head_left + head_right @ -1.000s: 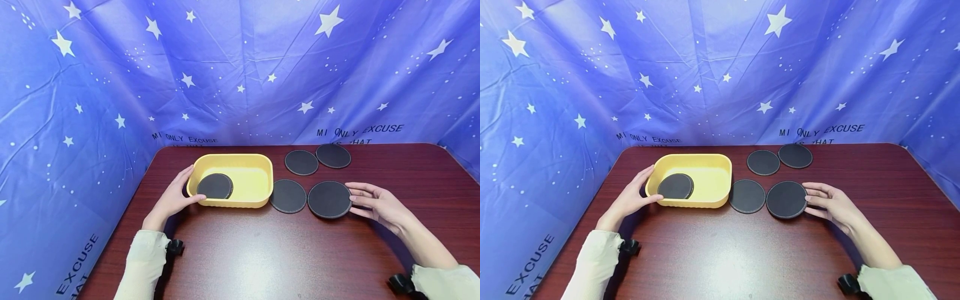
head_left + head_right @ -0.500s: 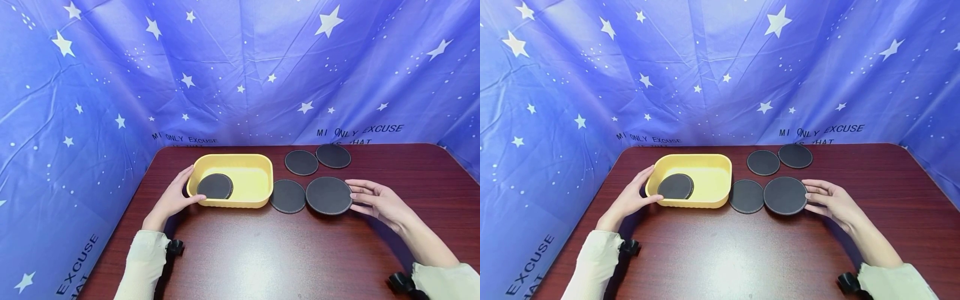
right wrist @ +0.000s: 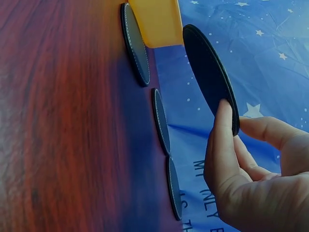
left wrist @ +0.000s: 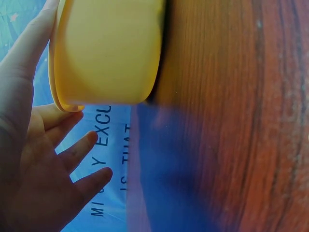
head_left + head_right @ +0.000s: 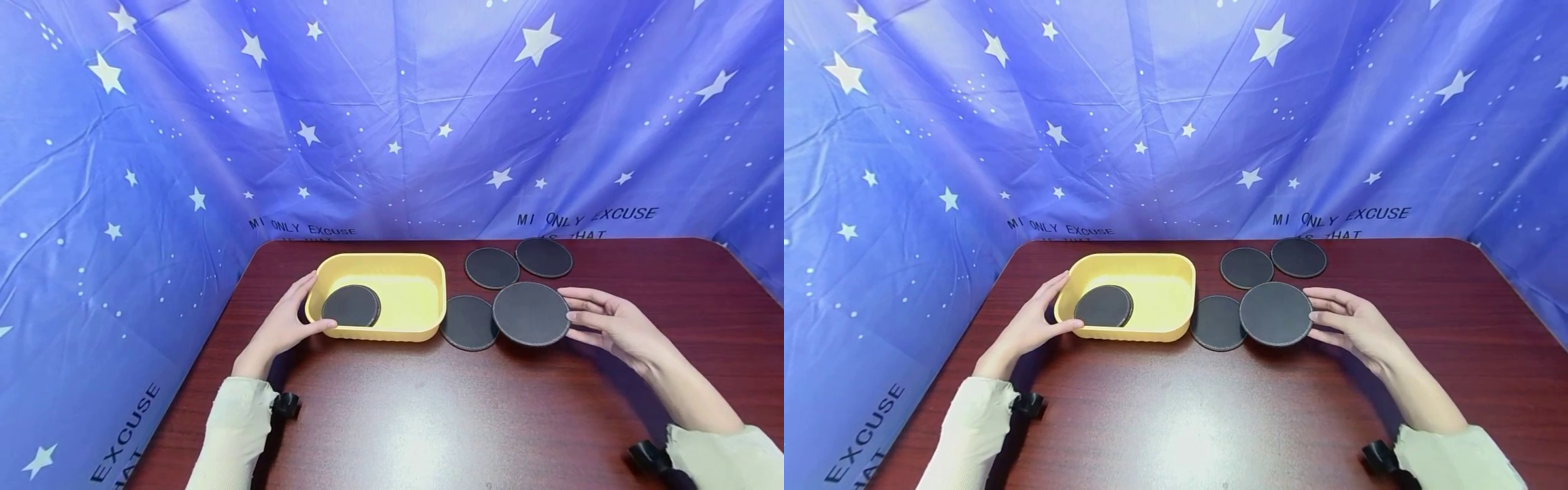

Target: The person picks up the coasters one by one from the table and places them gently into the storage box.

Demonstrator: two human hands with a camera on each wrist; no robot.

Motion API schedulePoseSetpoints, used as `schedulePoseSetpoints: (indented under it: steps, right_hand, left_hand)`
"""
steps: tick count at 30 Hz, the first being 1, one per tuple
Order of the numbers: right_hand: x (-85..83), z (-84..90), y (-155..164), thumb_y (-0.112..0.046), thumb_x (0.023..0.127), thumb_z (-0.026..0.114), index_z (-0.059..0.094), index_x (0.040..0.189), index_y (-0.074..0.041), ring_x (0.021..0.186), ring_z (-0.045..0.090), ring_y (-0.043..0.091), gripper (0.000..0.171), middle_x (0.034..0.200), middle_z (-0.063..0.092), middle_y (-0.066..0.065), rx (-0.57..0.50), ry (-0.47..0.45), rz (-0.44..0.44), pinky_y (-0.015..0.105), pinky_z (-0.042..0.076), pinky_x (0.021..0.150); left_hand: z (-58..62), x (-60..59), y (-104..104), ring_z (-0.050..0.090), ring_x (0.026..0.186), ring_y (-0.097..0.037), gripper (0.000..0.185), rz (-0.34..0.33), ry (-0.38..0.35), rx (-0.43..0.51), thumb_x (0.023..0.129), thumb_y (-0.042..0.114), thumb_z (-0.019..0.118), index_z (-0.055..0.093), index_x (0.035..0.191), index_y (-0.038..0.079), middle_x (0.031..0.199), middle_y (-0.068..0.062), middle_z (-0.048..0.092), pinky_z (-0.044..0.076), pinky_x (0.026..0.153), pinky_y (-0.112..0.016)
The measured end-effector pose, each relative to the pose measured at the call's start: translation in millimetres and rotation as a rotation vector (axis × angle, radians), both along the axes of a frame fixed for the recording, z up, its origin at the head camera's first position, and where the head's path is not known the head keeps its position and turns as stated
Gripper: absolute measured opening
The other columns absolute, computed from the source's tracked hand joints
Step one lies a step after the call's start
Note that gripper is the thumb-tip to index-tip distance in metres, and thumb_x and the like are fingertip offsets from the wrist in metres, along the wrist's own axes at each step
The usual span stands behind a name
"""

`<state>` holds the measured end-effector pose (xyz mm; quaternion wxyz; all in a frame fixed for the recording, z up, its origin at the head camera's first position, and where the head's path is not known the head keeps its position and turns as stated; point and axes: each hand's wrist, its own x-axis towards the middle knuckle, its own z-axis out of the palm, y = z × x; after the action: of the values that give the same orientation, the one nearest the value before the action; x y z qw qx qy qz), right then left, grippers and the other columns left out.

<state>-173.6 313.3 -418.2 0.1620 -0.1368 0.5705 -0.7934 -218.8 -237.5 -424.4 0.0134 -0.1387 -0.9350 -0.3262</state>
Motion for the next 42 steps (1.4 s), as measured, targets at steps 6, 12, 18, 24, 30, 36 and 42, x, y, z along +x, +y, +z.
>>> schedulePoseSetpoints:
  steps: [6,12,18,24,30,36,42]
  right_hand:
    - [-4.5,4.9,-9.5,0.017,0.096,0.043,0.067,0.124,-0.016,0.101,0.072,0.009,0.05,0.119,0.073,-0.004,0.013,0.008,-0.013,0.029,0.062,0.081]
    - [-10.0,9.6,-22.9,0.017,0.096,0.044,0.068,0.124,-0.016,0.098,0.072,0.008,0.049,0.117,0.073,-0.004,0.02,0.013,-0.019,0.029,0.062,0.081]
    - [-15.5,14.4,-36.8,0.015,0.095,0.047,0.067,0.123,-0.016,0.098,0.072,0.008,0.046,0.115,0.074,-0.004,0.026,0.012,-0.02,0.029,0.062,0.08]
    - [-19.1,18.7,-48.3,0.015,0.095,0.048,0.068,0.122,-0.017,0.096,0.071,0.007,0.046,0.113,0.074,-0.005,0.021,-0.001,-0.036,0.029,0.062,0.08]
    - [-23.4,21.7,-60.6,0.014,0.095,0.05,0.067,0.121,-0.017,0.094,0.071,0.007,0.043,0.113,0.074,-0.005,0.004,-0.014,-0.043,0.029,0.062,0.08]
    - [-26.0,23.4,-72.8,0.013,0.095,0.053,0.066,0.12,-0.017,0.097,0.071,0.007,0.041,0.114,0.073,-0.006,0.021,-0.013,-0.046,0.029,0.062,0.08]
    - [-28.9,24.4,-86.1,0.012,0.094,0.055,0.065,0.119,-0.017,0.098,0.071,0.007,0.039,0.112,0.073,-0.006,0.026,-0.026,-0.046,0.029,0.061,0.081]
  left_hand:
    - [-0.4,0.0,-0.6,0.025,0.152,-0.033,0.102,0.002,-0.004,0.006,0.077,0.043,0.084,0.03,0.157,0.008,0.165,-0.008,0.026,0.026,0.121,-0.057]
    - [-1.5,-0.4,-1.3,0.025,0.152,-0.034,0.102,0.0,0.0,0.001,0.077,0.043,0.084,0.03,0.157,0.008,0.165,-0.009,0.026,0.026,0.121,-0.058]
    - [-2.4,-1.0,-1.7,0.026,0.152,-0.033,0.103,0.001,0.005,0.007,0.077,0.043,0.084,0.03,0.157,0.009,0.165,-0.008,0.027,0.026,0.121,-0.057]
    - [-2.4,-1.1,-1.7,0.026,0.152,-0.033,0.103,-0.003,0.021,0.003,0.076,0.043,0.085,0.031,0.157,0.008,0.164,-0.009,0.028,0.026,0.121,-0.057]
    - [-2.9,-2.2,-1.4,0.026,0.152,-0.032,0.102,-0.003,0.019,0.004,0.076,0.043,0.085,0.032,0.156,0.008,0.164,-0.008,0.028,0.026,0.121,-0.056]
    - [-3.6,-2.6,-1.9,0.027,0.152,-0.032,0.102,0.001,0.023,-0.002,0.076,0.043,0.084,0.032,0.157,0.009,0.164,-0.007,0.028,0.026,0.121,-0.056]
    - [-2.3,-2.0,-1.7,0.026,0.152,-0.033,0.102,-0.001,0.015,-0.004,0.077,0.044,0.084,0.031,0.157,0.01,0.165,-0.007,0.027,0.026,0.121,-0.057]
